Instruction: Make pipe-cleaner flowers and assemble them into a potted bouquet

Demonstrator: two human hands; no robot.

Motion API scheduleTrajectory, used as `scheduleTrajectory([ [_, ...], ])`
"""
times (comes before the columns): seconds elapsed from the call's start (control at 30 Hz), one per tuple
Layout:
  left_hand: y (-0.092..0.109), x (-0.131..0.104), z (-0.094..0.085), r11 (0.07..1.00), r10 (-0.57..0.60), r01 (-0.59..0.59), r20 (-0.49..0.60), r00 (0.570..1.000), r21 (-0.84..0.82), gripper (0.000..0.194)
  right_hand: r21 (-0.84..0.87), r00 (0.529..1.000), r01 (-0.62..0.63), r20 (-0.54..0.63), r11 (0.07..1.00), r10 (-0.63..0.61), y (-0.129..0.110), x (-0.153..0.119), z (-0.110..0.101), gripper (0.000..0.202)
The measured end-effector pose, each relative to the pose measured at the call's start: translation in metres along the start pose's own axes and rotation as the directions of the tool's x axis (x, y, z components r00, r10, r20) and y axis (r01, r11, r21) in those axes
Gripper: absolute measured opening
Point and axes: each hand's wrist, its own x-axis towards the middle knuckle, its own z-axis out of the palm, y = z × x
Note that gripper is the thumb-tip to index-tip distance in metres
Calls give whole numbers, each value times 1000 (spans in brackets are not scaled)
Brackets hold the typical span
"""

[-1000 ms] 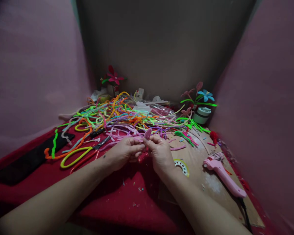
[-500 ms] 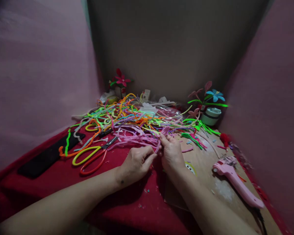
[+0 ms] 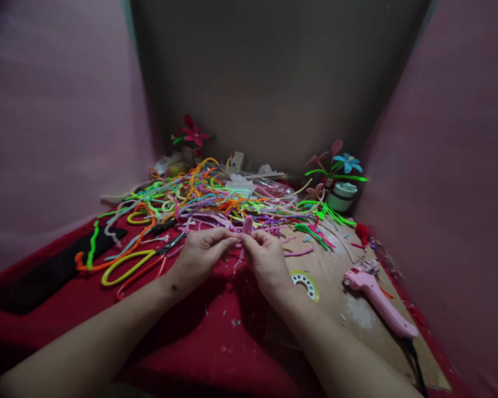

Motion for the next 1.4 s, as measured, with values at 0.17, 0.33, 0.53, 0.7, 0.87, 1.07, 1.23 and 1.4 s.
scheduleTrajectory([
  [0.17,-2,-3,0,983,92,-87,-27,995,161,19,-5,998,16,53,1000,-16,-1,-3,5,31],
  [0.33,-2,2,2,982,-116,122,46,992,-146,22,30,993,5,115,1000,-9,1,-4,6,28],
  [0.53,1,3,4,826,-232,294,186,955,-481,18,168,983,-3,183,986,-29,-1,-5,11,25],
  [0.7,1,5,4,764,-249,332,222,943,-553,18,218,984,-5,176,976,-35,-1,-5,13,27],
  [0.87,-1,6,3,713,-265,377,270,926,-591,21,231,985,4,169,973,-44,0,-4,12,27],
  [1.07,-4,11,-5,941,-210,217,54,976,-259,21,5,998,8,63,1000,-8,-2,-5,8,24],
  [1.23,-4,16,-17,972,-125,143,106,986,-186,11,-86,990,-23,134,996,34,-3,-8,7,25],
  [1.4,-10,17,-23,870,-193,283,250,949,-404,9,2,977,-79,196,997,77,3,-5,2,21],
])
